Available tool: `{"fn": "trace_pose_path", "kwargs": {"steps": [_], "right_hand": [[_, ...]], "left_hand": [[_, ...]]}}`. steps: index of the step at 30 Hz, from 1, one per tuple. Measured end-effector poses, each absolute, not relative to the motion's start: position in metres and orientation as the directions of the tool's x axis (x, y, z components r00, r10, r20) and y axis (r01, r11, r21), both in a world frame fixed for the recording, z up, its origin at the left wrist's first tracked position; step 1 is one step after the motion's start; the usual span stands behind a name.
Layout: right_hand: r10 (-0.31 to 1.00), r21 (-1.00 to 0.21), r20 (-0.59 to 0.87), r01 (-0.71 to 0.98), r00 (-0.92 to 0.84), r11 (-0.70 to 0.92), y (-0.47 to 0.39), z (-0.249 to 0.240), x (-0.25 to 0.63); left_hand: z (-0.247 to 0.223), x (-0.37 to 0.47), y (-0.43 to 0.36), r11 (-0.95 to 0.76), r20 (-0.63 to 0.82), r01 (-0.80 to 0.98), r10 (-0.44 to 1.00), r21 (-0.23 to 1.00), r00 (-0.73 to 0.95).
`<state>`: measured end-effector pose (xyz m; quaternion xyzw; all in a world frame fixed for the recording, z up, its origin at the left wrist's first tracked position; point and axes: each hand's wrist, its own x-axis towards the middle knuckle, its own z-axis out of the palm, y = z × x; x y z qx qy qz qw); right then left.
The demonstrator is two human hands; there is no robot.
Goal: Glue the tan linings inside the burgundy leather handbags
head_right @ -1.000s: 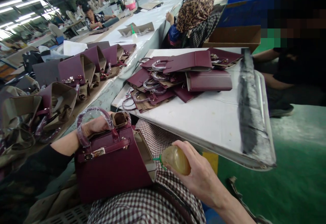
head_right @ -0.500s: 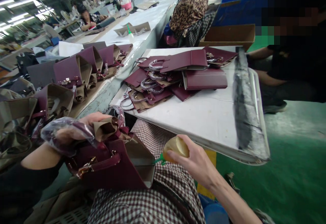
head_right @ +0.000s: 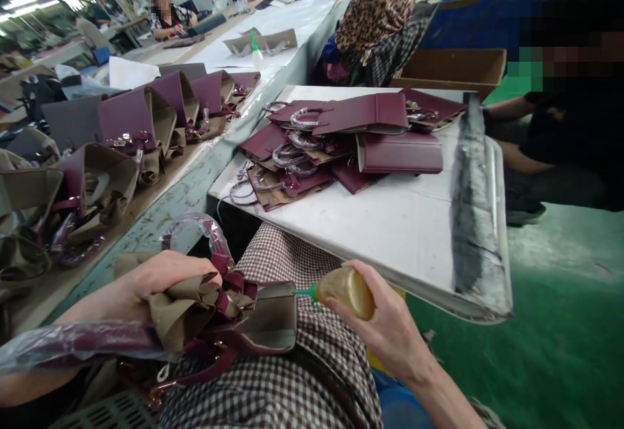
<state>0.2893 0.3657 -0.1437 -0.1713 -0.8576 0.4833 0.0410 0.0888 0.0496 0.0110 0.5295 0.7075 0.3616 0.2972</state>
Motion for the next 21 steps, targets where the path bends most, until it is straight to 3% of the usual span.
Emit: {"fn": "trace_pose_path", "kwargs": {"steps": [3, 9, 15, 21], "right_hand": [[0.308, -0.838, -0.048, 0.206, -0.950, 0.505, 0.357, -0.148, 0.286], [0.338, -0.838, -0.078, 0.245, -0.938, 0.487, 0.363, -0.149, 0.284], [0.464, -0.845, -0.159, 0.363, -0.871, 0.393, 0.373, -0.153, 0.285], [0.382, -0.869, -0.142, 0.300, -0.913, 0.394, 0.359, -0.160, 0.267]], "left_hand": [[0.012, 0.099, 0.048, 0.209, -0.091, 0.579, 0.970, 0.788, -0.226], [0.003, 0.118, 0.049, 0.108, -0.048, 0.726, 0.994, 0.680, -0.103], [-0.004, 0.124, 0.045, 0.096, 0.006, 0.718, 0.990, 0.690, -0.138], [-0.006, 0.127, 0.041, 0.099, 0.026, 0.710, 0.986, 0.697, -0.163]]}}
